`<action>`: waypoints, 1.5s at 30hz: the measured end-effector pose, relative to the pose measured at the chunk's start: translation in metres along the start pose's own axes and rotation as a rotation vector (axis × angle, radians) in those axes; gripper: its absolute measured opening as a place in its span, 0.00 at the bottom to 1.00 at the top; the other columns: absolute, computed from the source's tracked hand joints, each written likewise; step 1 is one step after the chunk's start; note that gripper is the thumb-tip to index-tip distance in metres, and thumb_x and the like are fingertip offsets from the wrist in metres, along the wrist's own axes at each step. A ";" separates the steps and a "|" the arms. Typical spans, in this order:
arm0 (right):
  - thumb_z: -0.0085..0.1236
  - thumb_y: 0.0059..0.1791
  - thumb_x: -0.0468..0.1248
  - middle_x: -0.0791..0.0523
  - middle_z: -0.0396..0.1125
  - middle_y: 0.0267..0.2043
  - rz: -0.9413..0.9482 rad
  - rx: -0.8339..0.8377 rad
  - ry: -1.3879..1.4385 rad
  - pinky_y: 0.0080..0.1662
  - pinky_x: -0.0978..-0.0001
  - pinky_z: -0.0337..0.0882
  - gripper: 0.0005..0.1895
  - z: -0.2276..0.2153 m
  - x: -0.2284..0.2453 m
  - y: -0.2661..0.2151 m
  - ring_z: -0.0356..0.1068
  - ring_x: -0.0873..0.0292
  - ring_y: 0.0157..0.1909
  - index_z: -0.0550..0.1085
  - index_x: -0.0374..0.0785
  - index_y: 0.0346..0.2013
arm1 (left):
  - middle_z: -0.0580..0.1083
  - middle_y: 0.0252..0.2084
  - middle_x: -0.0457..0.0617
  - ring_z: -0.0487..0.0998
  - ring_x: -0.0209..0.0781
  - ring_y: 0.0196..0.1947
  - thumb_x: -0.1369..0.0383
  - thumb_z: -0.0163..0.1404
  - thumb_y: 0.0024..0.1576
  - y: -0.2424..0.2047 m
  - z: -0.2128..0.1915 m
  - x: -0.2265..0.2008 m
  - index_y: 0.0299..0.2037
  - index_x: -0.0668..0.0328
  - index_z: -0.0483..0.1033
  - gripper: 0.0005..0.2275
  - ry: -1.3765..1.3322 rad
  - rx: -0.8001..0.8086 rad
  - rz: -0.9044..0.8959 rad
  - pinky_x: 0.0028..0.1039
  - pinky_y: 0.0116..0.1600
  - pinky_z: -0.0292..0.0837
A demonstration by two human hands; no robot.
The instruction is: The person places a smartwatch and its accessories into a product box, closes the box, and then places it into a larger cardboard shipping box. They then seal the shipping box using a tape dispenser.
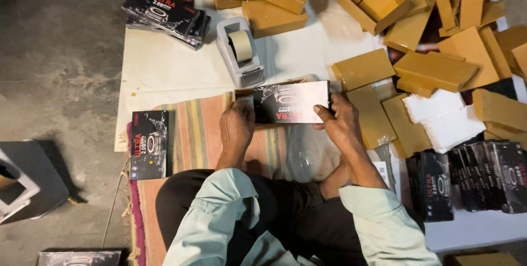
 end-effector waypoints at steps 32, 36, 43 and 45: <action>0.68 0.46 0.51 0.44 0.75 0.39 -0.082 0.095 -0.932 0.45 0.50 0.74 0.21 0.101 -0.064 0.081 0.75 0.42 0.44 0.79 0.35 0.37 | 0.48 0.78 0.54 0.45 0.64 0.76 0.57 0.43 0.63 0.004 0.070 -0.029 0.68 0.36 0.67 0.21 0.263 0.476 0.295 0.67 0.66 0.54; 0.67 0.46 0.49 0.45 0.74 0.39 -0.103 0.121 -0.891 0.46 0.50 0.73 0.20 0.110 -0.072 0.078 0.75 0.42 0.45 0.79 0.35 0.38 | 0.40 0.80 0.53 0.37 0.63 0.78 0.50 0.39 0.63 0.002 0.071 -0.018 0.69 0.32 0.64 0.23 0.283 0.553 0.151 0.72 0.65 0.50; 0.64 0.40 0.36 0.39 0.68 0.49 -0.458 0.100 -1.022 0.45 0.52 0.73 0.12 0.124 -0.065 0.088 0.68 0.34 0.54 0.80 0.32 0.35 | 0.41 0.80 0.52 0.36 0.60 0.79 0.40 0.36 0.60 0.006 0.067 -0.011 0.70 0.33 0.63 0.29 0.386 0.515 0.078 0.68 0.68 0.49; 0.61 0.43 0.33 0.41 0.70 0.44 -0.454 0.145 -0.860 0.49 0.51 0.72 0.14 0.121 -0.074 0.093 0.70 0.38 0.51 0.79 0.32 0.43 | 0.40 0.79 0.53 0.36 0.60 0.78 0.37 0.35 0.59 0.007 0.063 -0.011 0.71 0.35 0.62 0.31 0.396 0.523 0.031 0.66 0.68 0.51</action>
Point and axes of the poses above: each hand's wrist, its own y-axis towards the middle knuckle, its own z-axis out of the palm, x = y × z, the point moved 8 cm from there along y, towards the middle knuckle
